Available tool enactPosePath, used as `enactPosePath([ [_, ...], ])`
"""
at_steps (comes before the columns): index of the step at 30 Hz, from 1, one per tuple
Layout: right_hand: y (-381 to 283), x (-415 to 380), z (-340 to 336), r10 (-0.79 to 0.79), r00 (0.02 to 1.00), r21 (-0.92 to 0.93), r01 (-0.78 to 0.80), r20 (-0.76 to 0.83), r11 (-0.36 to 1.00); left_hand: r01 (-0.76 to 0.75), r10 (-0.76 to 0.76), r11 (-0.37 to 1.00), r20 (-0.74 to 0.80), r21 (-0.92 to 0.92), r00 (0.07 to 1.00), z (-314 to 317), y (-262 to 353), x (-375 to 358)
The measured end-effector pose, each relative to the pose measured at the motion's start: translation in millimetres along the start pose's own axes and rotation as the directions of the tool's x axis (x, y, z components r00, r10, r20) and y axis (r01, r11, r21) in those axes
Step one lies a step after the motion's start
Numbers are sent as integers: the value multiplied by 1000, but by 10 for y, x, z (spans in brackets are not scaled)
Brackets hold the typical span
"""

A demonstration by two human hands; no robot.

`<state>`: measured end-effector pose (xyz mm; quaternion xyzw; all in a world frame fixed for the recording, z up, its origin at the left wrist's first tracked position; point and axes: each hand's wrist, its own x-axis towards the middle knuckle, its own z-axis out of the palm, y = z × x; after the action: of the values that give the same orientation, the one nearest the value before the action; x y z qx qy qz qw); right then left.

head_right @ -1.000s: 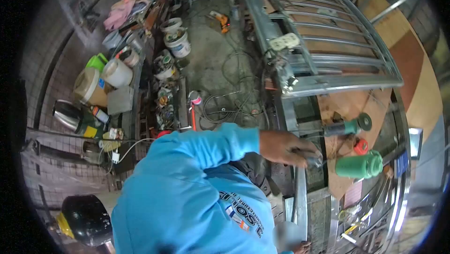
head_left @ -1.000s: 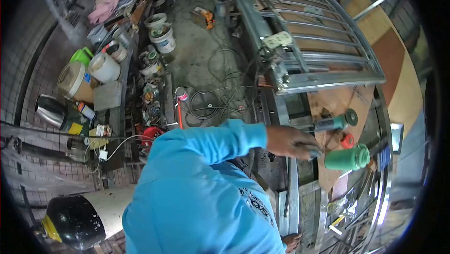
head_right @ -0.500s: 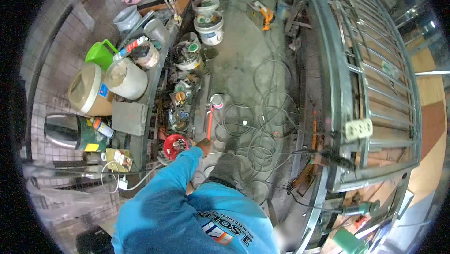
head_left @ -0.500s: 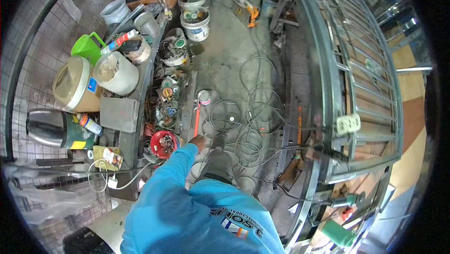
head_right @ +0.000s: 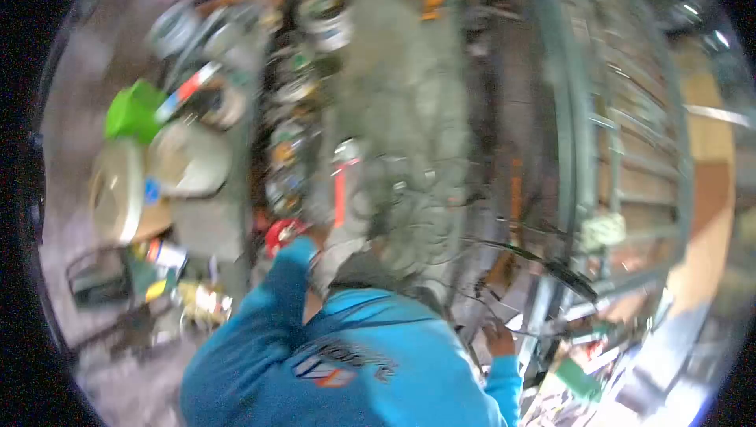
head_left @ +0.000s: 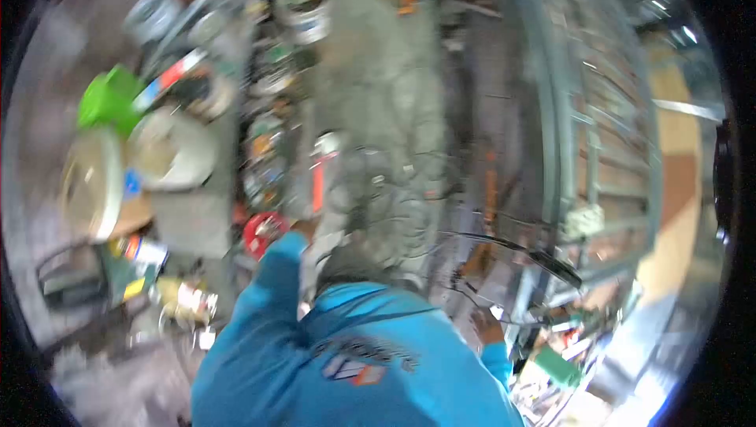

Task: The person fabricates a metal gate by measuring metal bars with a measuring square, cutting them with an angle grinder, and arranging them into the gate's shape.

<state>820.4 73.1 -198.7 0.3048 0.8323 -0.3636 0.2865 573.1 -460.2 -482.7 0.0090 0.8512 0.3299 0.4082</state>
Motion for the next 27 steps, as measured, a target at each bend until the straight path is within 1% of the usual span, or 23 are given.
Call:
enactPosePath([
  [1, -565, -28, -124, -55, 996, -35, 53, -68, 998, -85, 82, 972, -22, -219, 996, 161, -258, 17],
  [2, -779, -22, -170, -17, 996, 20, 18, -85, 1000, -77, 73, 989, 41, 127, 997, 321, -495, 180],
  [3, -620, 51, -172, 11, 995, -16, -13, -95, 1000, -103, 62, 884, 103, 456, 993, 359, -521, 207],
  [5, -287, 351, -30, 47, 998, -120, -51, -31, 992, -119, 108, 839, 51, 531, 993, 369, -645, -14],
  [6, -549, 232, -84, 25, 999, -59, -28, -41, 998, -56, 38, 870, 47, 490, 998, 310, -548, -193],
  [8, -295, 221, -9, 13, 999, -87, -17, -42, 996, 127, -154, 915, 41, 383, 987, 11, -68, -670],
  [9, -237, 318, 58, -13, 999, -99, 9, -38, 995, 197, -221, 918, 31, 345, 975, -68, 64, -864],
  [10, -266, 288, 75, -22, 997, -72, 17, -72, 997, 256, -278, 915, 27, 313, 960, -104, 168, -1032],
  [11, -271, 231, 87, -63, 997, -107, 57, -49, 993, 289, -313, 910, 35, 298, 949, -115, 267, -1150],
  [13, -227, 129, 67, -136, 989, -158, 126, -50, 979, 291, -329, 903, 77, 315, 941, -95, 478, -1296],
  [14, -81, 157, 108, -221, 973, -123, 212, -69, 969, 284, -330, 902, 95, 325, 939, -93, 616, -1335],
  [15, 56, 169, 107, -186, 980, -145, 174, -68, 974, 429, -438, 896, 75, 117, 896, -25, 624, -1273],
  [17, 56, 79, 29, -115, 990, -178, 98, -87, 979, 466, -467, 884, 54, 29, 882, 87, 563, -1149],
  [18, 258, 120, 33, -154, 981, -239, 122, -118, 963, 374, -384, 914, 40, 156, 922, 174, 530, -1068],
  [19, 586, 140, -7, -340, 935, -420, 270, -100, 866, 280, -294, 919, 12, 276, 956, 210, 486, -901],
  [20, 1000, 211, 12, -523, 851, -580, 401, -52, 710, 263, -225, 932, -172, 249, 959, 431, 257, -675],
  [21, 1110, 414, 71, -676, 737, -714, 485, 24, 504, 236, -146, 944, -350, 230, 925, 642, 47, -468],
  [22, 897, 327, 51, -447, 891, -495, 357, -73, 792, 249, -198, 949, -248, 192, 948, 509, 297, -483],
  [23, 508, 178, 12, -180, 970, -226, 141, -164, 964, 289, -263, 950, -189, 121, 946, 326, 631, -616],
  [24, 178, 44, -46, -19, 982, -202, -19, -186, 979, 323, -309, 944, -166, 71, 937, 133, 1015, -831],
  [25, 139, 107, -48, -99, 982, -203, 65, -163, 977, 349, -338, 936, -163, 44, 927, -64, 1368, -1067],
  [26, 159, 139, -32, -167, 975, -197, 137, -146, 971, 406, -395, 913, -179, 31, 901, -297, 1842, -1418],
  [27, 236, 117, 8, -214, 966, -178, 187, -146, 966, 360, -338, 932, -253, 44, 906, -148, 1526, -1217],
])
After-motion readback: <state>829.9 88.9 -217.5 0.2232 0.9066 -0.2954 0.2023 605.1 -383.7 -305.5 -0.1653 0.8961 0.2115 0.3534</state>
